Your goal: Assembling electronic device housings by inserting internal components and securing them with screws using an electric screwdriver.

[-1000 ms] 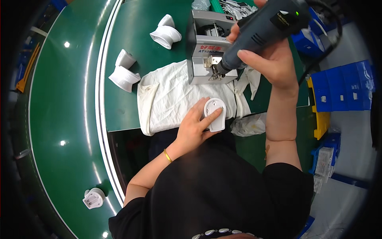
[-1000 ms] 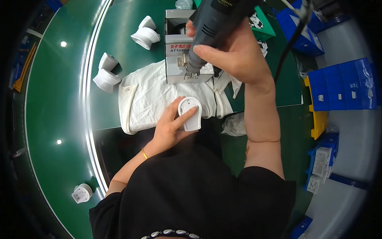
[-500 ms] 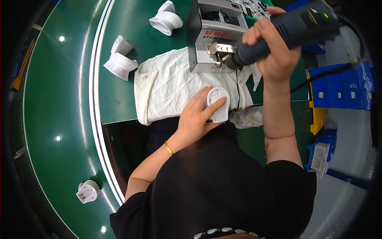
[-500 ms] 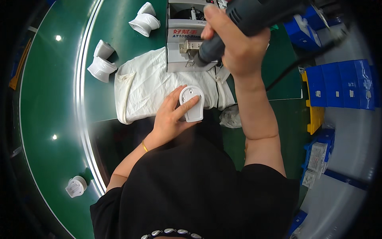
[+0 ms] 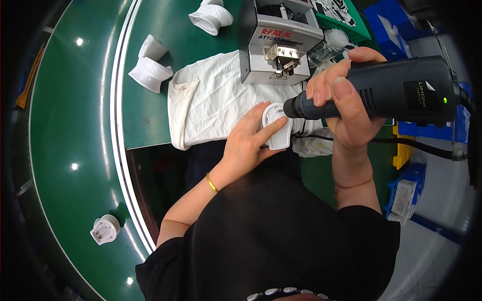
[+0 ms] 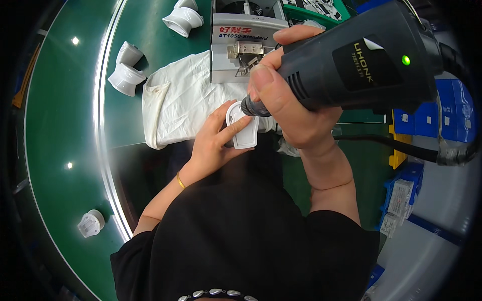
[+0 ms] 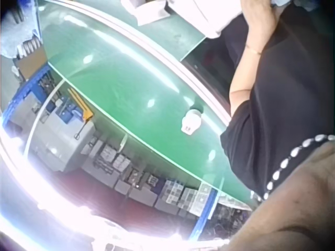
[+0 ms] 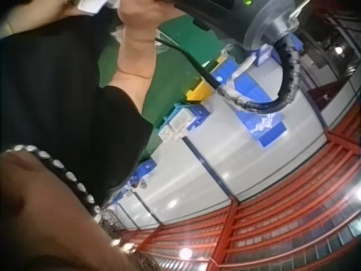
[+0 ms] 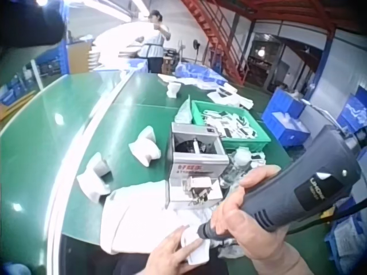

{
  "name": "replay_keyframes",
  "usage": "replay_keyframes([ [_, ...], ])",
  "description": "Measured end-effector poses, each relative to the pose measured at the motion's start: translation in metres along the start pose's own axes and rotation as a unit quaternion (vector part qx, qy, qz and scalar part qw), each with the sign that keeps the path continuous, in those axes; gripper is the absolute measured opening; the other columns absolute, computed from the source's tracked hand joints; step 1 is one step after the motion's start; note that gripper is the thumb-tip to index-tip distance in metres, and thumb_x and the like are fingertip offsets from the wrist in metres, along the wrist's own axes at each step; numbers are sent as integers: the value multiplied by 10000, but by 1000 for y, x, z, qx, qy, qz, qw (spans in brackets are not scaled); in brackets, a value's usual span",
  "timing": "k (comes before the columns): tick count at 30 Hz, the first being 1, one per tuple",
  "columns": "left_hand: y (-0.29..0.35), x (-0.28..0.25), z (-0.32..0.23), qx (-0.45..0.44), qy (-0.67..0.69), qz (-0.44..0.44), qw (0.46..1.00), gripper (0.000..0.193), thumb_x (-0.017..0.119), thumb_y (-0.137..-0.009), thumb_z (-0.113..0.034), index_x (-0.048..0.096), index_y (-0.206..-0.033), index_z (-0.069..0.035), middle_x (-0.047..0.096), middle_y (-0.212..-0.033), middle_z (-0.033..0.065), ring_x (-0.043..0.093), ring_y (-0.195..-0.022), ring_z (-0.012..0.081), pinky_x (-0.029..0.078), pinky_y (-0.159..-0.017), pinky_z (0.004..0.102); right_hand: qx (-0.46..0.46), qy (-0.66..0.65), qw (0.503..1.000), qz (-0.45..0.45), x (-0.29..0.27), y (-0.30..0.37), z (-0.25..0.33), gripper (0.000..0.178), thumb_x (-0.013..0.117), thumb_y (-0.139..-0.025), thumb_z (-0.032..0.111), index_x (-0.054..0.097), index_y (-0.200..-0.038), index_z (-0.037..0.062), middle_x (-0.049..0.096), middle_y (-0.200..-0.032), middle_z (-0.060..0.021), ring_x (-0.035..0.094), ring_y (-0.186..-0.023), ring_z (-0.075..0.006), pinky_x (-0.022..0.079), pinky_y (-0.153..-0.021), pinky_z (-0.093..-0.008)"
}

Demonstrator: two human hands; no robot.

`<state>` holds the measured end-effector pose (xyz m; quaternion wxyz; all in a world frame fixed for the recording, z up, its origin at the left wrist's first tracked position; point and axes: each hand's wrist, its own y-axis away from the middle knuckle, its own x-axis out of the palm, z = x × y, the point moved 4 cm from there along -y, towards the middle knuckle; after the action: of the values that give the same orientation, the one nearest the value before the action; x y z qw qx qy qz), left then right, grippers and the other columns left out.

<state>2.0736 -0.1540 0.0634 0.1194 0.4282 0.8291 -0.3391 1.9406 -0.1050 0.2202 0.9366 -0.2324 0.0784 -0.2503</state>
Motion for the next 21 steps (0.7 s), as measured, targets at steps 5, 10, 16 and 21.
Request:
replay_keyframes([
  [5,-2,-3,-2,4,4,-9,1000,735,870,-559,-130,647,-1259,-157,518,-1346,225,531,-1225,412,476,-991,439,-1,5,1000,11,0,-1,-6,407,564,-891,37,385,-1256,38,540,-761,-81,548,-642,-158,497,-674,-387],
  [10,-2,-3,-2,8,8,-7,1000,713,864,-573,-151,648,-1252,-152,520,-1342,224,531,-1224,411,477,-987,439,-11,22,999,33,3,0,-6,376,563,-887,45,388,-1220,49,530,-758,-80,541,-639,-157,498,-684,-383],
  [16,-4,-3,0,15,12,-12,1000,693,857,-582,-153,648,-1242,-143,520,-1337,219,532,-1221,409,479,-979,436,11,12,1000,9,4,-1,-7,375,557,-889,55,380,-1219,47,527,-764,-82,536,-639,-154,499,-688,-383],
  [21,-5,-3,-1,17,9,-9,1000,697,855,-577,-151,643,-1241,-132,516,-1337,221,533,-1216,412,481,-973,440,2,27,1000,12,1,1,-9,363,541,-889,48,376,-1213,45,519,-764,-82,533,-654,-154,493,-690,-379],
])
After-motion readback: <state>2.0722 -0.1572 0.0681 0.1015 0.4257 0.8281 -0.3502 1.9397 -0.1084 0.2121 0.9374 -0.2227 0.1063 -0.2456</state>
